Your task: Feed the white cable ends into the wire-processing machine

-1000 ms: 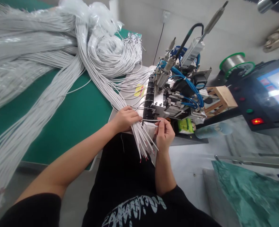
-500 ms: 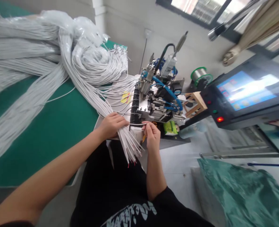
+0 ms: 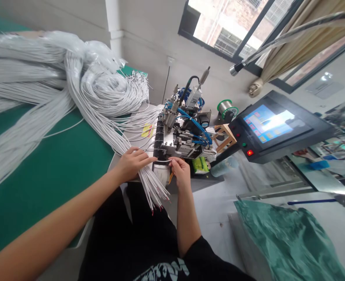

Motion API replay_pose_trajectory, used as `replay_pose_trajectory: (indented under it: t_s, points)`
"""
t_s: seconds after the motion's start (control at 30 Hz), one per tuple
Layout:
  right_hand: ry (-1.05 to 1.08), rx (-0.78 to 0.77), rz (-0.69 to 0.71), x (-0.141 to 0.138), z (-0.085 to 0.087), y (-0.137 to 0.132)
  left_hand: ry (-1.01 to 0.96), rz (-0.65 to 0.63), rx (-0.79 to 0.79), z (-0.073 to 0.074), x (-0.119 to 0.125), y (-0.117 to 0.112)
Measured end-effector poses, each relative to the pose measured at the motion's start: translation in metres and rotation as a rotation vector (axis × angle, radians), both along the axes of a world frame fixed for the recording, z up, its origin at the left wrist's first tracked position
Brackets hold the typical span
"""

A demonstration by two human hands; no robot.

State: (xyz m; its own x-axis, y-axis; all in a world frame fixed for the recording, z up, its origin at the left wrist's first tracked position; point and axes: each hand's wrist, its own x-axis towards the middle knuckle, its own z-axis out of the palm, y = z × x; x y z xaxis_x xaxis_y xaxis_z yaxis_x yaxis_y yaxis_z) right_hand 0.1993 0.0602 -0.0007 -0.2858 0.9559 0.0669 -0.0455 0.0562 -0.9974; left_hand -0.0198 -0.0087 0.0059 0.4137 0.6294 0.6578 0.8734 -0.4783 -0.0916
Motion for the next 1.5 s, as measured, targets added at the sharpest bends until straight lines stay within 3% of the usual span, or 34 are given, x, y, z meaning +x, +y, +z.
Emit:
replay_pose_trajectory:
  t_s: [0.23,0.4,0.67,1.0,1.33,1.5]
  points:
    - [-0.307,0.248,-0.023,0.001,-0.005,0.010,-0.006,0.063,0.003,0.000,0.001,0.000]
    - [-0.373,0.318,-0.019,0.001,-0.004,0.013,0.013,0.110,0.005,-0.001,0.003,0.001]
    - [-0.392,0.283,-0.006,0.001,-0.014,0.021,-0.019,0.115,-0.101,0.001,0.004,0.001]
    - [-0.301,0.134,0.053,-0.002,-0.022,0.028,-0.025,0.099,-0.159,-0.002,0.002,0.004]
    - [-0.082,-0.142,0.004,-0.012,-0.041,0.028,-0.053,0.081,-0.196,-0.002,0.001,0.003]
    - [-0.113,-0.058,-0.023,-0.005,-0.048,0.020,-0.045,0.072,-0.174,-0.001,0.000,0.001]
